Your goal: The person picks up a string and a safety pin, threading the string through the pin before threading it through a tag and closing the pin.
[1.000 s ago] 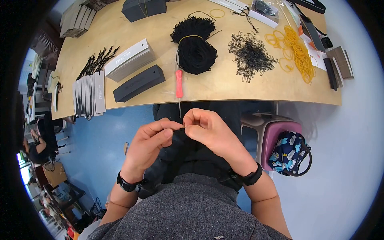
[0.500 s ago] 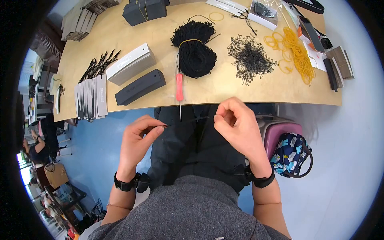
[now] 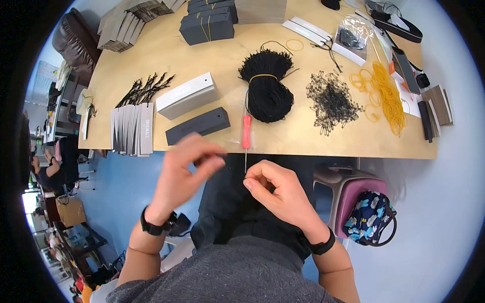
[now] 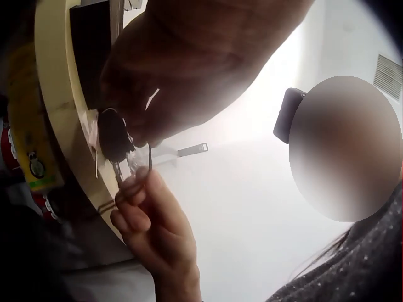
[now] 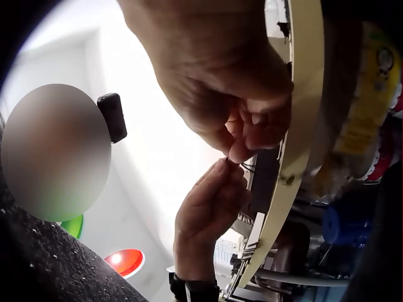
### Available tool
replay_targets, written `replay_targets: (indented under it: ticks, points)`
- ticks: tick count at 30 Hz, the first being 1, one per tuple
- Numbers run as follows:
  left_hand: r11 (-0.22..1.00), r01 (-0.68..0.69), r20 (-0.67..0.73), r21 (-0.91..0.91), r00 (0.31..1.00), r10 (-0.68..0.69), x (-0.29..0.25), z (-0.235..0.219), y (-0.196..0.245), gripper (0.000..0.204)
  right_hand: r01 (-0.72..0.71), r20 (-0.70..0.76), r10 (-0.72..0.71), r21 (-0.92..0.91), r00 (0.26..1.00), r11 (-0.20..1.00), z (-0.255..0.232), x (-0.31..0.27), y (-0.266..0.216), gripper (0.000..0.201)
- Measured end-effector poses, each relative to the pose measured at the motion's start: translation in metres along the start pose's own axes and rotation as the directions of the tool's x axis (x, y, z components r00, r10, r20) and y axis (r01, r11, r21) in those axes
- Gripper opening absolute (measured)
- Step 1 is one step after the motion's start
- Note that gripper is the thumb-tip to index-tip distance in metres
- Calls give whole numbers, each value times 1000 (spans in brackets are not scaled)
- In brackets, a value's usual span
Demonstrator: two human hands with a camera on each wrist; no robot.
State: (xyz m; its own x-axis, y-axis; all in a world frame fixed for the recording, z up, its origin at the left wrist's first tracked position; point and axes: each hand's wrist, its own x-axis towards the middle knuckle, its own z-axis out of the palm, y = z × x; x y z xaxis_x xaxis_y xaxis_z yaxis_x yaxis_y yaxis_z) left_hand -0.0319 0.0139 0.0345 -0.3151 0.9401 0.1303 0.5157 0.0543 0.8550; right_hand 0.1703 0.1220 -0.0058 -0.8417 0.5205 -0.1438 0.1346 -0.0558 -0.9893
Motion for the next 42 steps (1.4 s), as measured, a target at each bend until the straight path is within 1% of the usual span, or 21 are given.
replay_targets:
  ticks: [1,3,4,5,6,8,9,13,15,19,21,22,24,25,28,30,34,37,38,40,42]
  points:
    - [996,-59,-95,62,993,65,11,-7,-2,16,-7,7,7,9,1000,1000,-2,-1,0,9]
    - [963,-62,-240,261,962,127,37,-27,-8,20,-14,16,14,17,1000,1000,-3,-2,-1,9]
    - [886,-120,-272,448,926,263,52,-34,-18,21,-20,10,20,9,1000,1000,-3,-2,-3,9]
    - [769,-155,-274,620,876,398,66,-40,-30,23,-25,3,25,1,1000,1000,-3,-2,-4,9]
    - [769,-154,-277,620,874,398,76,-45,-42,23,-24,5,24,-1,1000,1000,-3,-3,-4,9]
    - [817,-65,-171,573,965,196,91,-55,-62,28,18,17,-17,-57,1000,998,-4,-5,-3,9]
    - [873,17,-125,487,991,51,94,-59,-62,30,20,16,-19,-58,1000,998,-4,-6,-3,9]
    - [888,-31,-129,459,987,101,89,-61,-60,31,44,14,-43,-69,999,997,-4,-11,1,8]
    - [727,-114,-152,677,945,289,83,-60,-56,34,41,17,-40,-77,999,996,-4,-11,3,8]
    - [797,-143,-112,586,960,255,81,-61,-54,41,37,42,-34,-81,999,996,-2,-11,3,8]
    - [759,-217,-90,614,936,341,80,-60,-48,43,48,39,-45,-78,998,996,-2,-12,3,8]
    - [759,-220,-87,613,936,342,80,-60,-50,43,51,40,-48,-81,998,995,-2,-12,2,8]
    - [813,-189,-30,551,969,245,81,-63,-57,38,55,44,-51,-82,998,995,-2,-13,2,8]
    - [812,-189,-30,552,969,246,81,-62,-57,38,59,37,-56,-88,998,994,-2,-13,2,8]
    - [836,-173,-60,521,970,238,83,-59,-55,33,58,21,-56,-96,998,994,-2,-15,3,8]
    - [835,-226,-147,502,929,340,80,-57,-54,28,57,17,-55,-98,998,994,-3,-15,4,8]
    - [820,-157,-197,551,930,311,57,-65,-45,21,54,-4,-54,-96,999,994,-5,-17,4,7]
    - [921,10,-296,390,948,115,27,-74,-47,17,50,-20,-52,-90,998,995,-9,-17,4,6]
    - [918,14,-301,397,947,115,16,-77,-53,17,40,-28,-43,-88,999,995,-9,-17,4,6]
    - [931,63,-236,361,971,26,0,-79,-69,20,40,-21,-42,-87,999,995,-10,-16,6,6]
    - [934,39,-203,355,978,36,-5,-77,-77,26,33,-15,-34,-88,999,996,-8,-15,8,6]
